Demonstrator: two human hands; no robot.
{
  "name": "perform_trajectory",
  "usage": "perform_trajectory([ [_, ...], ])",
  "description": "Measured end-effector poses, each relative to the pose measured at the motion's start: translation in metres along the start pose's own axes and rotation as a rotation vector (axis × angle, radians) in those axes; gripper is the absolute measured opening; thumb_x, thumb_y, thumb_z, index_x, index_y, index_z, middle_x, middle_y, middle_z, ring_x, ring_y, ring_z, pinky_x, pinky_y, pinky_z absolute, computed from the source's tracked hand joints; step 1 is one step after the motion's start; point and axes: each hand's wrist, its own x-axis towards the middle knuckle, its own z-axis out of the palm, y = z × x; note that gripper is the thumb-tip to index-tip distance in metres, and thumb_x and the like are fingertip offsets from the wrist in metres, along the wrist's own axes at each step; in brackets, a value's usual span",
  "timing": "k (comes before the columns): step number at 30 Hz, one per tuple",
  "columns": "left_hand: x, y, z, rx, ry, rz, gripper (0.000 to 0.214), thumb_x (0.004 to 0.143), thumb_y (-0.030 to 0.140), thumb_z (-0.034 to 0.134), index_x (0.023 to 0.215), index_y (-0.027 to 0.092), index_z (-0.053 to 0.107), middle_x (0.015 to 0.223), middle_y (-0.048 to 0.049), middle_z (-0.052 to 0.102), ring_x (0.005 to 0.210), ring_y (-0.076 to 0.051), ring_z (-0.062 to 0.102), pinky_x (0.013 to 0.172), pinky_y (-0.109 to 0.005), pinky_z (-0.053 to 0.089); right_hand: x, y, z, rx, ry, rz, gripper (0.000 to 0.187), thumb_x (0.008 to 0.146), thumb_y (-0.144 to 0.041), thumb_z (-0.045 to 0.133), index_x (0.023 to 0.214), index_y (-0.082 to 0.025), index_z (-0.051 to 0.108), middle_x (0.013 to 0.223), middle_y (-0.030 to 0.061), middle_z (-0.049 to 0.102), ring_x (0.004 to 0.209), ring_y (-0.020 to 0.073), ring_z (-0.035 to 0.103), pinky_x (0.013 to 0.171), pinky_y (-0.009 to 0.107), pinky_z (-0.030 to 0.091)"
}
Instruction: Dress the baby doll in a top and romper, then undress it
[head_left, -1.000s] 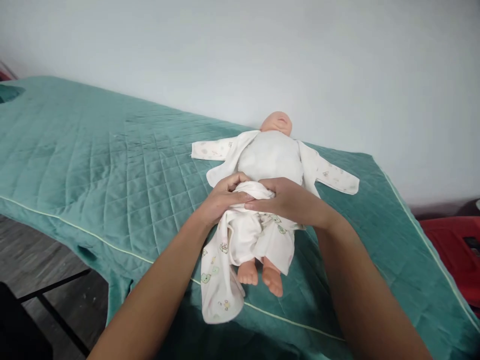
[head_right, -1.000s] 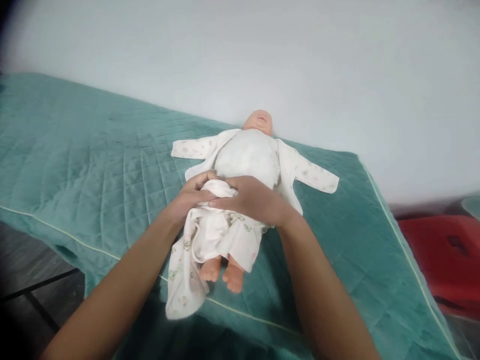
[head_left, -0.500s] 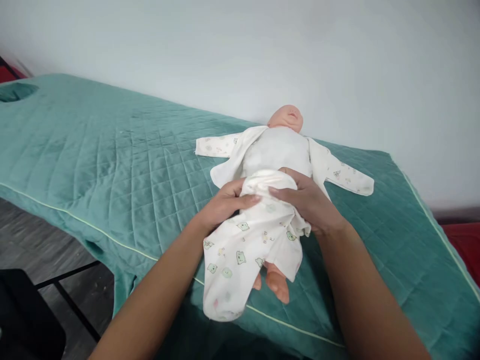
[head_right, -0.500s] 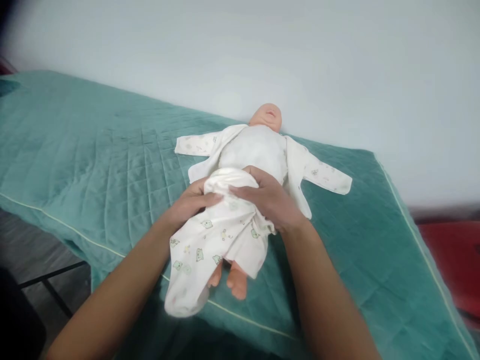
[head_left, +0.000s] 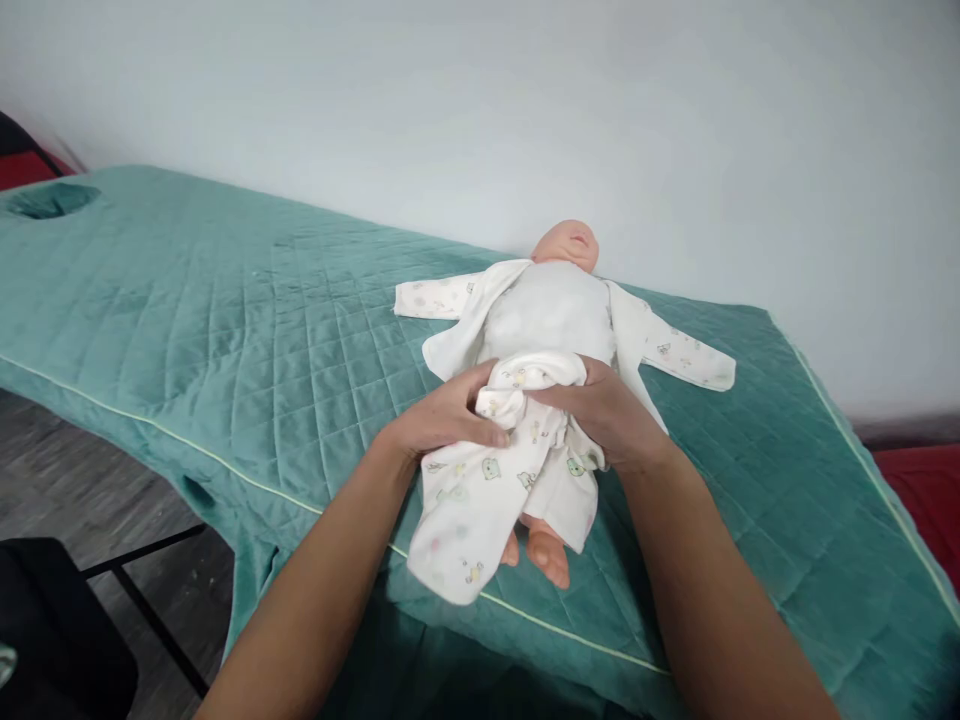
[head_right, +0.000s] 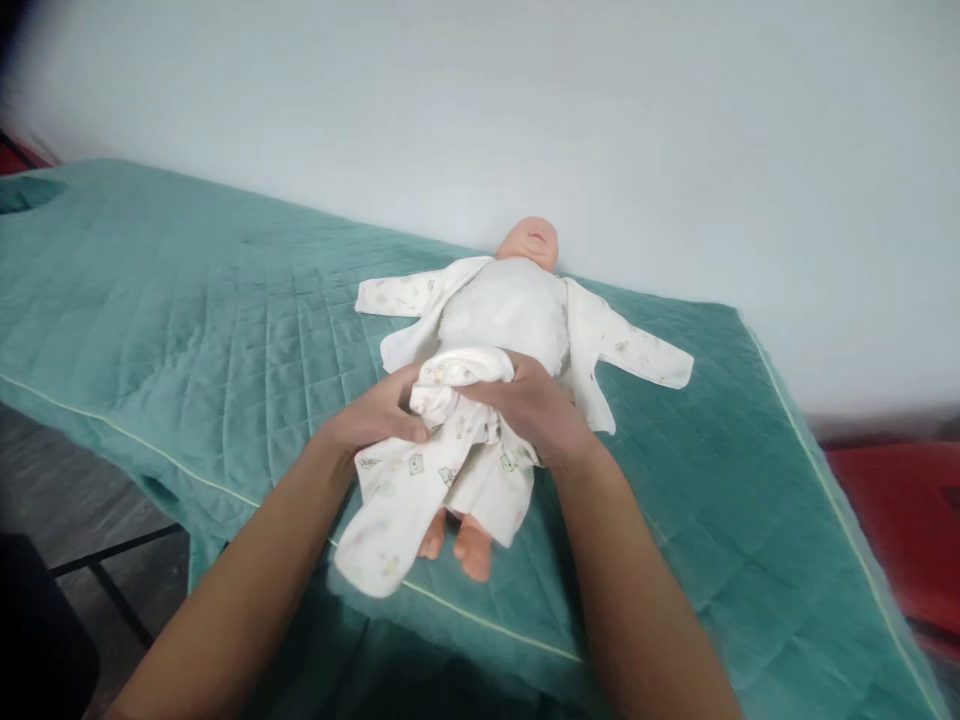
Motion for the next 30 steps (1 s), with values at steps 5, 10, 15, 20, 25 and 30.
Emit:
perform_trajectory([
  [5,0.001,0.002,0.002,-0.046,-0.03,-0.107,0.057,0.06,0.024,0.091,0.113,0.018,0.071,0.1,-0.0079,0.074,0.09,-0.025,0.07,0.077,-0.032,0.055,0.005,0.002,0.002,0.106,0.034,-0.079,0.039,0.073,-0.038,0.082,0.106,-0.02,0.071,0.102,0.005,0.076,0.086,0.0202,0.07,0.075,0.031,0.056],
  [10,0.0,-0.008,0.0,-0.177,0.187,-0.092,0.039,0.062,0.027,0.089,0.094,0.012,0.072,0.079,-0.005,0.071,0.065,-0.016,0.065,0.06,-0.026,0.052,-0.001,-0.004,0.004,-0.133,-0.08,-0.079,0.035,0.078,-0.04,0.078,0.105,-0.018,0.073,0.098,0.0042,0.075,0.086,0.0197,0.069,0.075,0.031,0.054],
  [15,0.002,-0.013,0.003,-0.3,0.258,-0.015,0.035,0.061,0.023,0.086,0.091,0.014,0.072,0.074,-0.0024,0.07,0.06,-0.014,0.063,0.056,-0.024,0.05,-0.006,-0.011,0.001,-0.356,-0.279,-0.079,0.035,0.073,-0.037,0.083,0.102,-0.02,0.076,0.1,0.0025,0.076,0.094,0.023,0.069,0.081,0.032,0.054],
  [20,0.003,-0.011,0.003,-0.298,0.259,0.01,0.035,0.061,0.026,0.088,0.09,0.014,0.073,0.079,-0.0042,0.073,0.067,-0.017,0.067,0.06,-0.024,0.051,-0.008,-0.011,0.0,-0.367,-0.25,-0.064,0.04,0.077,-0.035,0.08,0.115,-0.023,0.073,0.111,0.0036,0.076,0.104,0.0252,0.069,0.087,0.036,0.055],
  [25,0.0,-0.009,0.009,-0.277,0.262,-0.004,0.036,0.065,0.029,0.086,0.096,0.013,0.074,0.084,-0.0059,0.075,0.07,-0.017,0.067,0.063,-0.026,0.052,-0.006,-0.004,-0.005,-0.227,-0.274,-0.1,0.043,0.079,-0.034,0.079,0.118,-0.019,0.07,0.11,0.0049,0.075,0.106,0.0239,0.068,0.09,0.036,0.054],
  [30,-0.012,-0.001,0.037,-0.283,0.354,0.016,0.036,0.067,0.029,0.085,0.097,0.015,0.072,0.079,-0.0029,0.071,0.066,-0.016,0.065,0.062,-0.026,0.05,-0.004,0.001,-0.011,-0.116,-0.248,-0.147,0.047,0.075,-0.034,0.081,0.116,-0.018,0.066,0.109,0.0049,0.072,0.1,0.0203,0.067,0.086,0.033,0.052],
])
